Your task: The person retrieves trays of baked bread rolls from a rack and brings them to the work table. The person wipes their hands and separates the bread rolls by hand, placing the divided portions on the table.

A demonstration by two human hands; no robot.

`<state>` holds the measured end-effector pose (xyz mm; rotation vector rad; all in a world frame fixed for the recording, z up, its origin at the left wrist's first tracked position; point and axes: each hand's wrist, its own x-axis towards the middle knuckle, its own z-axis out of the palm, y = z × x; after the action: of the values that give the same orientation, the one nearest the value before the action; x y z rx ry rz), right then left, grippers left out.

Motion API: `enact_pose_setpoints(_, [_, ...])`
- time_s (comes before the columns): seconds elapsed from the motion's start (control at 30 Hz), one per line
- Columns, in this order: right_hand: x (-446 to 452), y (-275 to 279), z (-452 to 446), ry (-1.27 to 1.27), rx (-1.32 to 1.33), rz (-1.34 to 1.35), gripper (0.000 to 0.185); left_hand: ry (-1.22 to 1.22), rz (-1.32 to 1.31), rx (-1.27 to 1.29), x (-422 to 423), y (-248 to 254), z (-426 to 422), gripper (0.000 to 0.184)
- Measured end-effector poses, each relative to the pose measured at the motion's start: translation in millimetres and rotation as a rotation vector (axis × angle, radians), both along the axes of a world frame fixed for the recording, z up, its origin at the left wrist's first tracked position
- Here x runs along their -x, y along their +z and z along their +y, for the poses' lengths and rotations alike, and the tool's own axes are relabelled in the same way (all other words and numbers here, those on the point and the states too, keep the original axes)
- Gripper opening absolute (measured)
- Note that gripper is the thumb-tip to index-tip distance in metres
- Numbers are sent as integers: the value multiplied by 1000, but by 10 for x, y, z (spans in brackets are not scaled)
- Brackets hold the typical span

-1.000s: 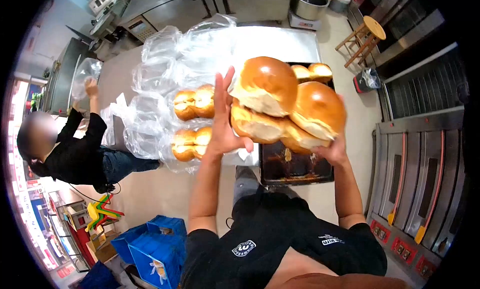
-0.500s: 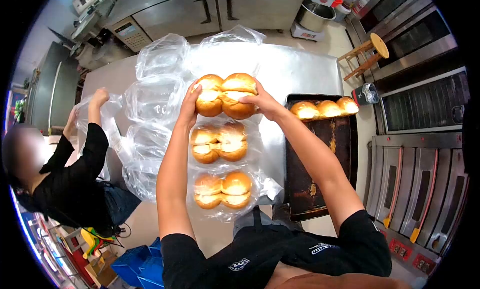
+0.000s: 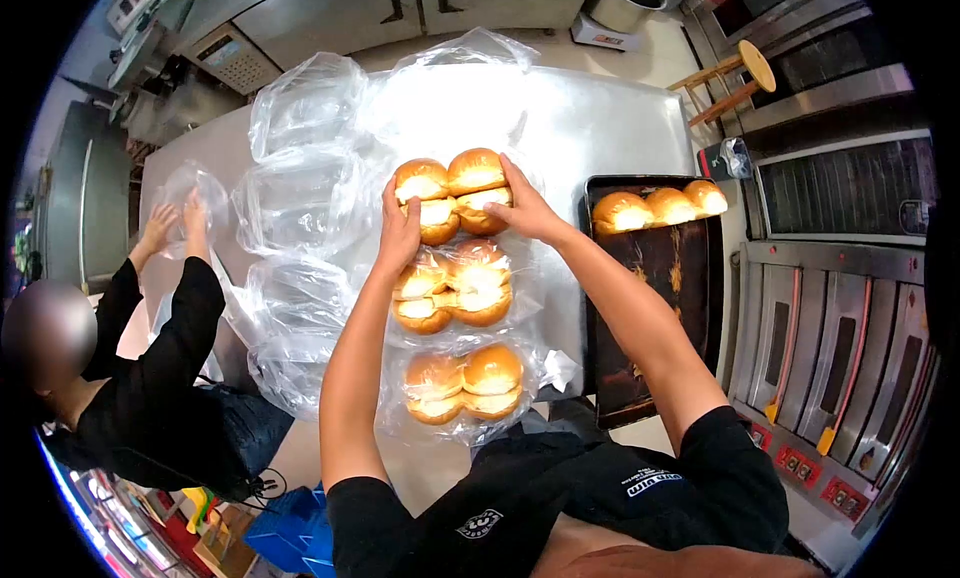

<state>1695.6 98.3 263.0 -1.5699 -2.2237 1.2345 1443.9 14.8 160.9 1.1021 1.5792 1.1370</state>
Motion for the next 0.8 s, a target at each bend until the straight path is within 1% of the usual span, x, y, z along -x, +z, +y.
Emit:
enact_pose_setpoints(0.07, [-40, 62, 50, 28, 11, -115, 108, 1, -24, 46, 24, 38, -20, 71])
enact_pose_setpoints(0.1, [-55, 92, 49, 40, -80, -252, 107, 14, 139, 98, 20, 81, -47, 74])
enact_pose_setpoints(0.17, [-80, 179, -14, 61, -255, -532, 104, -30, 235, 155, 72, 172, -84, 77])
enact_pose_setpoints(0.2, [-32, 330, -11, 77, -216, -547, 102, -54, 283, 179, 89, 299, -64, 78])
enact_pose_setpoints(0.23, [-6, 489, 4, 87, -176, -562, 100, -73, 374, 276, 71, 431, -35, 78])
enact_pose_setpoints(0.27, [40, 629, -8, 94, -134, -575, 98, -95, 467, 373, 51, 729, -7, 79])
enact_pose_setpoints(0.3, [82, 681, -63, 120, -268, -585, 86, -116, 560, 468, 17, 894, 5, 79])
enact_pose_setpoints(0.4, [32, 613, -137, 182, -395, -266, 67, -36, 693, 288, -81, 901, -26, 78])
enact_pose_setpoints(0.47, [-98, 629, -228, 256, -632, -116, 52, 31, 634, 224, -139, 904, -27, 72])
enact_pose_setpoints(0.5, [-155, 796, -264, 280, -726, 23, 39, 63, 603, 143, -119, 813, -38, 66])
enact_pose_setpoints(0.53, [-259, 929, -293, 309, -783, 58, 34, 70, 608, 66, -86, 775, -44, 64])
enact_pose_setpoints(0.57, [-467, 1032, -263, 314, -808, -9, 35, 71, 660, 92, -78, 800, -45, 61])
enact_pose_setpoints(0.6, [-715, 1129, -222, 327, -824, -67, 36, 106, 685, -10, -45, 695, -59, 57])
enact_pose_setpoints(0.63, [-1005, 1210, -138, 285, -866, -124, 40, 122, 668, -71, -17, 615, -50, 54])
enact_pose_setpoints(0.67, [-1298, 1312, -18, 247, -857, -182, 37, 146, 652, -128, 5, 560, -48, 51])
enact_pose_setpoints(0.7, [-1847, 1252, 150, 238, -833, -305, 39, 145, 651, -139, -55, 544, -89, 48])
enact_pose_setpoints(0.73, [-2218, 1333, 230, 191, -781, -502, 48, 147, 650, -152, -35, 538, -89, 45])
enact_pose_setpoints(0.77, [-2496, 1549, 301, 176, -621, -710, 62, 154, 646, -170, -44, 554, -78, 42])
enact_pose_setpoints(0.8, [-2914, 1424, 387, 171, -575, -937, 79, 169, 657, -200, -61, 596, -84, 40])
